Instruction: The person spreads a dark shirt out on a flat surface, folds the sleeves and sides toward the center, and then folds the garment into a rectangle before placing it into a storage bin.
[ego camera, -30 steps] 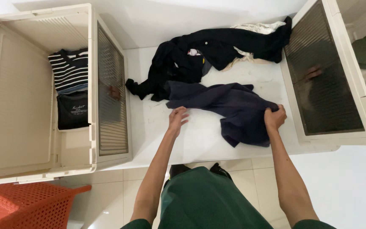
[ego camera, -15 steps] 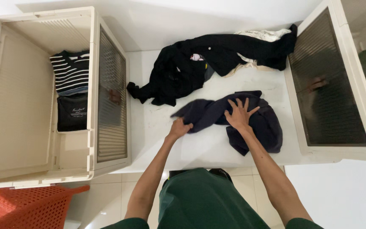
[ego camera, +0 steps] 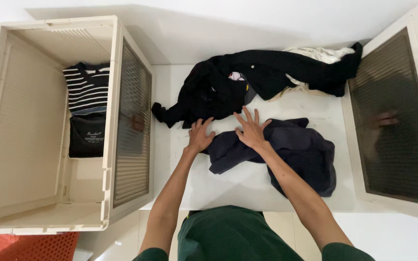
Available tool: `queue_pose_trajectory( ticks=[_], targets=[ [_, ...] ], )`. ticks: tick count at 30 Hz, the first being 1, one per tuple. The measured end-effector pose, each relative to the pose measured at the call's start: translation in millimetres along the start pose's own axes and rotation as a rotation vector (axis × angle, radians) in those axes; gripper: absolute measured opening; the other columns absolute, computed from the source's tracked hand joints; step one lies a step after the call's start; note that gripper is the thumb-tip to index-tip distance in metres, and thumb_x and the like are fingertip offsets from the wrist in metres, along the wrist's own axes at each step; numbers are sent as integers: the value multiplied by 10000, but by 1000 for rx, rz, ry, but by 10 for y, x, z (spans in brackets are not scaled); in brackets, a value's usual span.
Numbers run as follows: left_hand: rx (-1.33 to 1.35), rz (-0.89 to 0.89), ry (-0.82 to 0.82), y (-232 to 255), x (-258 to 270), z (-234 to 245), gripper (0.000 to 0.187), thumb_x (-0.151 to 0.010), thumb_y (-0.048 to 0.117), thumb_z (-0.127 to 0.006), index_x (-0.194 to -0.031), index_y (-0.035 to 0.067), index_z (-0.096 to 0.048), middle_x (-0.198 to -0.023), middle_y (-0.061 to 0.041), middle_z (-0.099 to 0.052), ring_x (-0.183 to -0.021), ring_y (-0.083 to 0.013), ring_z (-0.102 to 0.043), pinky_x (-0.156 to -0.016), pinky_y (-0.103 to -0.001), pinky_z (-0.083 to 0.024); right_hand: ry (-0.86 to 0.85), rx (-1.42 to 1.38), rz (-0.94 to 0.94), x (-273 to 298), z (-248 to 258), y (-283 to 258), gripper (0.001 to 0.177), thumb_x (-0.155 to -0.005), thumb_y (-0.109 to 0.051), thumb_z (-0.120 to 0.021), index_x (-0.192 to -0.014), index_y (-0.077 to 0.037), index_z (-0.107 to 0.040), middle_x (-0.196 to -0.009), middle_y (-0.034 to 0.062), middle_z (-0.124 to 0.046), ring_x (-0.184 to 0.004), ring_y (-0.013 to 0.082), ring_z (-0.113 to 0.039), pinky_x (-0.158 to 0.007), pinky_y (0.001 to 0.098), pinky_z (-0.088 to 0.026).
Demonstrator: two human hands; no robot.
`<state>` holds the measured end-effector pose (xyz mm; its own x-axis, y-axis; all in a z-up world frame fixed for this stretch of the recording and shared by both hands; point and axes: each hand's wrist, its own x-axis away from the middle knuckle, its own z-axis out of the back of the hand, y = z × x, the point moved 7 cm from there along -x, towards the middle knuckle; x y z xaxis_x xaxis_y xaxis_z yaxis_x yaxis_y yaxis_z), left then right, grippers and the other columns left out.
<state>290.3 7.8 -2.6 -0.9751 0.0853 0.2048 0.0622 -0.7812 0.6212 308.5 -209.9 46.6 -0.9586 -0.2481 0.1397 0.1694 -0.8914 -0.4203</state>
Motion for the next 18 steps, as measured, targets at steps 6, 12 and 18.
queue_pose_trajectory(
  ticks=[6,12,18],
  targets=[
    [-101,144,78,-555,-680,394,763,-907,345,-658,-1602,303,-346,-1694,-116,-246,-1555,-438,-135,-1155,-708,-232,-95,199,69,-497,-221,-88,601,-938,-465,-618,-1507,-309,-506,-1693,79,-186,-1530,517,-28,-1054,907,-24],
    [-11,291,-78,-492,-791,442,885,-873,338,-684,-1621,333,-209,-1718,-79,-100,-1537,-458,-13,-1159,-741,-127,-252,-49,8,-1085,-487,69,626,-935,-467,-607,-1510,-256,-479,-1711,110,-158,-1522,537,21,-1123,802,-76],
    [-3,298,-30,-704,-1092,806,742,-924,332,-645,-1602,319,-344,-1714,-93,-160,-1563,-438,-48,-1202,-727,-74,-292,-135,-10,-1352,-511,84,648,-937,-450,-614,-1539,-269,-457,-1704,108,-168,-1550,503,7,-1169,767,-75]
  ],
)
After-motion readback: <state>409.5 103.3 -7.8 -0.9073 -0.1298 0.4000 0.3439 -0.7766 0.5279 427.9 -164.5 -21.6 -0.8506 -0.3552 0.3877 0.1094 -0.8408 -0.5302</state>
